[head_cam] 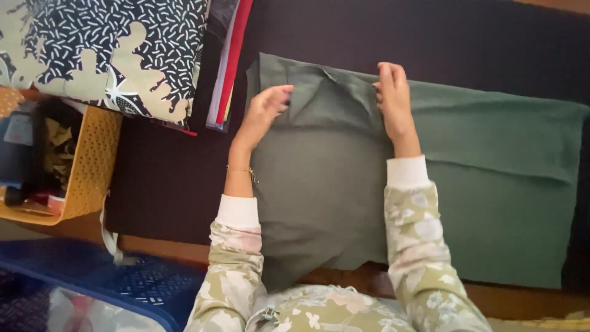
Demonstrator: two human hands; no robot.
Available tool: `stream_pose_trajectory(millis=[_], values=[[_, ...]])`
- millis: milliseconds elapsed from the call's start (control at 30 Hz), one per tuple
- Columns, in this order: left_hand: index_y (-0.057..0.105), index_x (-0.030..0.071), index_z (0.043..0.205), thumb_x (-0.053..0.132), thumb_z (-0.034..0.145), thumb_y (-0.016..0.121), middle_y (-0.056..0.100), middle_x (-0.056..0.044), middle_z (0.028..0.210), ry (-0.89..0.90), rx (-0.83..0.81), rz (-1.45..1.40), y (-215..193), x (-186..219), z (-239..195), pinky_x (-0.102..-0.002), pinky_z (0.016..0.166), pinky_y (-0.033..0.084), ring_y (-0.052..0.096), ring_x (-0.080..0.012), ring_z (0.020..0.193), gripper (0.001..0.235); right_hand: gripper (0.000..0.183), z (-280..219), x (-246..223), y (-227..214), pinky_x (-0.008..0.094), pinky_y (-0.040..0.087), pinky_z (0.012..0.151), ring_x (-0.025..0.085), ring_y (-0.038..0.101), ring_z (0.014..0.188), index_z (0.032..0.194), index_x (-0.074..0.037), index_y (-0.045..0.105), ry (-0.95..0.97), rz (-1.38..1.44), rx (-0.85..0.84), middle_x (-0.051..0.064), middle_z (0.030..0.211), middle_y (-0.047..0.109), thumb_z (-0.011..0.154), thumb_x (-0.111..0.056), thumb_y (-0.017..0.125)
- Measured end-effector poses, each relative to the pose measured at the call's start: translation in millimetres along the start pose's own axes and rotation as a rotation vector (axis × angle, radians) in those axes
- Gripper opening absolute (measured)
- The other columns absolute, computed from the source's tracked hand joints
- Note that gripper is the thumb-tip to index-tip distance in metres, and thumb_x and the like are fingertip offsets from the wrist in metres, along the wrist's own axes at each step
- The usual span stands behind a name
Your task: Ironing and folding an olive green t-shirt on a flat surface.
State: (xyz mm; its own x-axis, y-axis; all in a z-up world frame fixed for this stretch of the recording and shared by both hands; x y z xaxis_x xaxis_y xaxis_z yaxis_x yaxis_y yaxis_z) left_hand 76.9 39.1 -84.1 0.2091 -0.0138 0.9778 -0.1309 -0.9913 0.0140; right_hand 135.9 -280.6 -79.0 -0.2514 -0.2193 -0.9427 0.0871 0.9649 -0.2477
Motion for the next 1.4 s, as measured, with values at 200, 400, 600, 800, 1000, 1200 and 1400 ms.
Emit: stream_pose_trajectory(millis=[200,400,600,800,1000,1200,1400], values=[[0.059,0.016,0.160,0.045,0.092,0.085,0.083,-0.011,0.113,0.096,0.219,0.315,-1.3,-10.5,6.7,-0.025,0.093,0.056,0.065,0.0013,0.075,0.079,0.070,-38.9,-34.8,13.9,0.028,0.041,0.110,0.015,0.047,0.115,0.153,-0.025,0.047,-0.209,-0.186,-0.231,-0.001,0.133,0.053,0.092,-0.022,0.082],[0.075,0.009,0.128,0.008,0.103,0.067,0.073,-0.008,0.106,0.478,0.327,0.501,0.9,10.7,1.0,-0.030,0.069,0.055,0.071,-0.0187,0.088,0.026,0.033,-8.2,1.8,-13.6,0.022,0.043,0.072,0.003,0.048,0.072,0.129,-0.017,0.071,-0.239,-0.140,-0.012,-0.007,0.083,0.057,0.098,-0.010,0.080],[0.070,0.005,0.123,0.007,0.118,0.046,0.065,-0.010,0.118,0.771,0.492,0.505,7.0,59.2,-32.4,-0.038,0.099,0.054,0.066,-0.0274,0.113,0.025,0.013,-23.5,-25.3,-25.6,0.023,0.043,0.074,0.006,0.051,0.080,0.122,-0.011,0.073,-0.591,-0.015,0.206,-0.001,0.099,0.061,0.111,-0.005,0.072],[0.060,0.017,0.156,-0.016,0.097,0.041,0.071,-0.010,0.150,0.514,0.265,0.440,5.3,11.2,1.9,-0.040,0.118,0.053,0.071,-0.0310,0.136,0.071,0.027,-8.1,-5.6,-6.1,0.044,0.050,0.077,0.025,0.065,0.084,0.127,-0.020,0.072,-0.467,-0.628,0.135,-0.002,0.097,0.065,0.100,-0.018,0.075],[0.048,0.017,0.168,-0.023,0.096,0.038,0.064,-0.010,0.162,0.669,0.369,0.611,13.8,27.2,-17.4,-0.040,0.124,0.055,0.062,-0.0295,0.153,0.083,0.026,-46.3,-42.3,-8.2,0.043,0.055,0.082,0.028,0.070,0.094,0.131,-0.008,0.070,-0.868,-0.522,0.284,0.009,0.111,0.069,0.105,-0.003,0.070],[0.049,0.010,0.164,0.021,0.118,0.058,0.067,-0.004,0.114,0.550,0.435,0.595,-1.7,10.4,-4.3,-0.036,0.090,0.057,0.062,-0.0172,0.079,0.048,0.037,-21.6,-13.6,3.8,0.060,0.050,0.063,0.046,0.067,0.080,0.145,-0.017,0.059,-0.552,-0.843,0.195,0.009,0.115,0.068,0.110,-0.025,0.067],[0.055,0.008,0.158,0.002,0.115,0.055,0.060,-0.011,0.112,0.482,0.375,0.698,1.8,7.2,-9.5,-0.046,0.086,0.054,0.067,-0.0304,0.092,0.044,0.034,-4.1,7.8,-5.3,0.060,0.052,0.059,0.050,0.071,0.071,0.146,-0.018,0.058,-0.483,-0.980,0.238,0.012,0.082,0.077,0.115,-0.028,0.068]])
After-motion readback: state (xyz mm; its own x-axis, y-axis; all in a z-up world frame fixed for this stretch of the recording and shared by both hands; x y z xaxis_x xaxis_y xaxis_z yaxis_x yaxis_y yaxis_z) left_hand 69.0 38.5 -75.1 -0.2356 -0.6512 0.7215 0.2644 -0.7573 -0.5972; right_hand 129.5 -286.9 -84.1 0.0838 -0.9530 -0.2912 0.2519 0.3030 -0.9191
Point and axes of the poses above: each hand's wrist, its own z-axis towards the middle knuckle, its own y-axis out of the palm, x = y × z, the point moved 9 cm from there along z, towards the middle knuckle
